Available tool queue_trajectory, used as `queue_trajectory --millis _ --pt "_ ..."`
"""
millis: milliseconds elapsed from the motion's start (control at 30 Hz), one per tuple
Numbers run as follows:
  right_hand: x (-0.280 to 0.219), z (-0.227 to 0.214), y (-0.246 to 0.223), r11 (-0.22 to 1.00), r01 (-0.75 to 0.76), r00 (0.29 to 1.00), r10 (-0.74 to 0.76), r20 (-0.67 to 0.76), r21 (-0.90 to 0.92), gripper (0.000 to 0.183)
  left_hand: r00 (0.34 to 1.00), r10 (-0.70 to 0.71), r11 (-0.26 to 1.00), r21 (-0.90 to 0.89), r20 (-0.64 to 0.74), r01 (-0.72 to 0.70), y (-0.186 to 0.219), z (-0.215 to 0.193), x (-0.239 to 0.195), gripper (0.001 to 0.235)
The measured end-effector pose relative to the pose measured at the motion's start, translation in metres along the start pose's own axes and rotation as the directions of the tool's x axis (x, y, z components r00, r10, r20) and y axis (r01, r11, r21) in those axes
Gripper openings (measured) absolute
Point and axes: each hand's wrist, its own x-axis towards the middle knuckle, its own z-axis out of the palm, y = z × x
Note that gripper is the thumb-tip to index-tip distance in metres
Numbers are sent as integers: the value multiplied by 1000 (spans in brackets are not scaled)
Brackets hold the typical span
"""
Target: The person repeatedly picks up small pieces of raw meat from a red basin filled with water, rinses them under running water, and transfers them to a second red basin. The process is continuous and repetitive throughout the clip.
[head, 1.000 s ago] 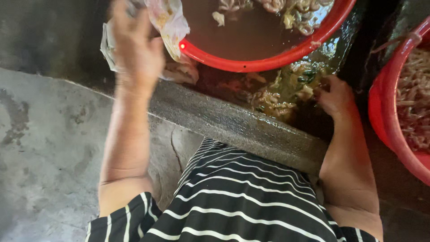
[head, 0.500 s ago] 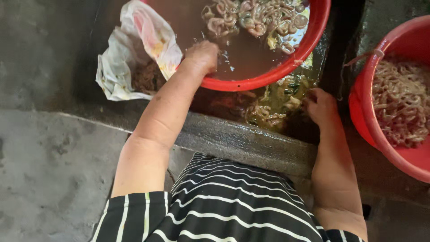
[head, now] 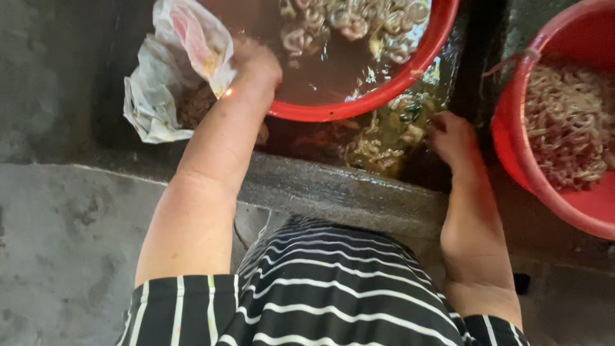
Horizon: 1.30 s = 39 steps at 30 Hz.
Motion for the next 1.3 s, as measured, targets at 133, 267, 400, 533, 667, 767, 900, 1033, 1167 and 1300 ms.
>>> queue_trajectory --millis 133,267,400,533,667,767,900,1033,1167,1300 --pt "-5 2 -1 999 43 999 -43 23 7 35 993 21 999 -30 112 -18 -8 2 8 38" --pt "1 -1 -10 997 65 998 -66 7 34 33 983 158 963 -208 -92 -174 7 20 33 40" --pt "1 5 -9 999 11 999 -13 37 39 29 937 329 937 -83 -119 -340 20 35 60 40" --pt "0 6 -8 995 86 992 -81 99 -46 34 985 68 994 -93 159 -54 -2 30 60 38" --pt "1 6 -16 999 36 989 -37 142 6 37 968 -47 998 -37 248 58 -16 1 58 34" --pt "1 3 -22 1000 24 988 -23 151 -5 35 965 -29 999 -22 259 36 -1 -7 57 32" --pt "2 3 -23 999 21 984 -29 173 50 34 945 13 1000 -26 326 -4 9 -7 49 29" --pt "6 9 -19 999 33 983 -34 181 10 34 893 56 997 -63 447 -31 8 -9 29 26" --pt "8 17 -12 996 88 978 -84 191 -12 31 844 133 981 -188 520 -39 8 -12 11 23" --pt "9 24 -10 992 115 976 -123 179 55 36 838 212 940 -340 502 -34 5 -10 -3 20"
